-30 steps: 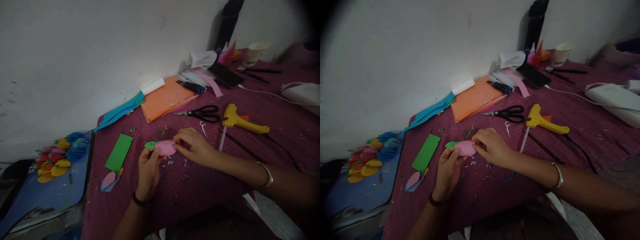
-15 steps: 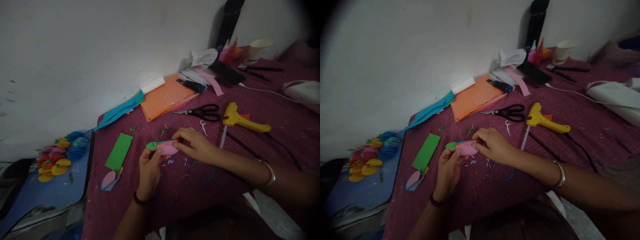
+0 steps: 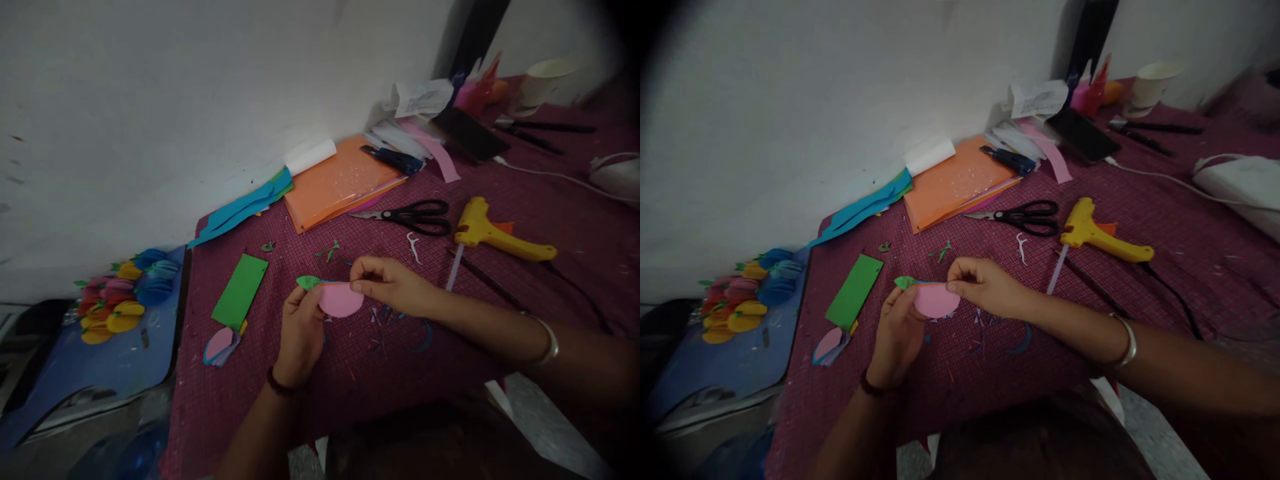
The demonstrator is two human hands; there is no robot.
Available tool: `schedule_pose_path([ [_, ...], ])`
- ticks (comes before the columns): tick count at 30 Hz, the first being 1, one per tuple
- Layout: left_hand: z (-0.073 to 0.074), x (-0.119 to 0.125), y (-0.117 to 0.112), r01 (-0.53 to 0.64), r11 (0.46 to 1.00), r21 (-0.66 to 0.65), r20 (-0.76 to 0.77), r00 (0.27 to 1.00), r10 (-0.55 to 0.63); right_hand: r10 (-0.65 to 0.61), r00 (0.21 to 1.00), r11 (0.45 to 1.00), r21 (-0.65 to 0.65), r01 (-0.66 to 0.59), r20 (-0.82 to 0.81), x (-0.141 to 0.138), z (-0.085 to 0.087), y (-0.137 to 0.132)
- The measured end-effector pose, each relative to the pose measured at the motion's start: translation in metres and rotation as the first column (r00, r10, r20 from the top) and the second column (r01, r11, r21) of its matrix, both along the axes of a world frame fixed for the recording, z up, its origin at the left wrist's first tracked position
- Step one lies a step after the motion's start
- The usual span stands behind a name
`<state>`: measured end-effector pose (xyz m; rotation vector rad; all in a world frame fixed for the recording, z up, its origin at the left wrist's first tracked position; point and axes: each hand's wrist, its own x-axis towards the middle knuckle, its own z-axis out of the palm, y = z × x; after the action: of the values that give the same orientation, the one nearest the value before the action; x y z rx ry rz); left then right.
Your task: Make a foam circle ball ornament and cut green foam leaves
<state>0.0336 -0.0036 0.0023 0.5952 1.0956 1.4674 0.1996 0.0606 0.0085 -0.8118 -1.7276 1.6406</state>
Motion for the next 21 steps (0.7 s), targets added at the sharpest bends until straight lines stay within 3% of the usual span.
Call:
schedule_pose_path([
  [5,0.003,-0.002,0.0,0.081,0.997,-0.011,0.08,0.994,-0.08,0.039,0.991,0.948,-0.308,-0.077,-0.128,-0.005,-0.006,-0.001],
  [10,0.001,-0.007,0.002,0.237,0.971,0.029,0.222,0.946,-0.237,-0.078,0.935,0.756,-0.632,-0.17,-0.345,-0.002,-0.012,0.002],
  [15,-0.009,-0.004,0.002,0.277,0.958,-0.071,0.111,0.957,-0.269,-0.043,0.878,0.679,-0.658,-0.325,-0.477,0.002,-0.016,0.001],
  [21,-0.012,-0.001,0.003,0.228,0.972,-0.061,0.091,0.971,-0.222,-0.045,0.861,0.63,-0.683,-0.369,-0.506,0.001,-0.014,-0.003],
])
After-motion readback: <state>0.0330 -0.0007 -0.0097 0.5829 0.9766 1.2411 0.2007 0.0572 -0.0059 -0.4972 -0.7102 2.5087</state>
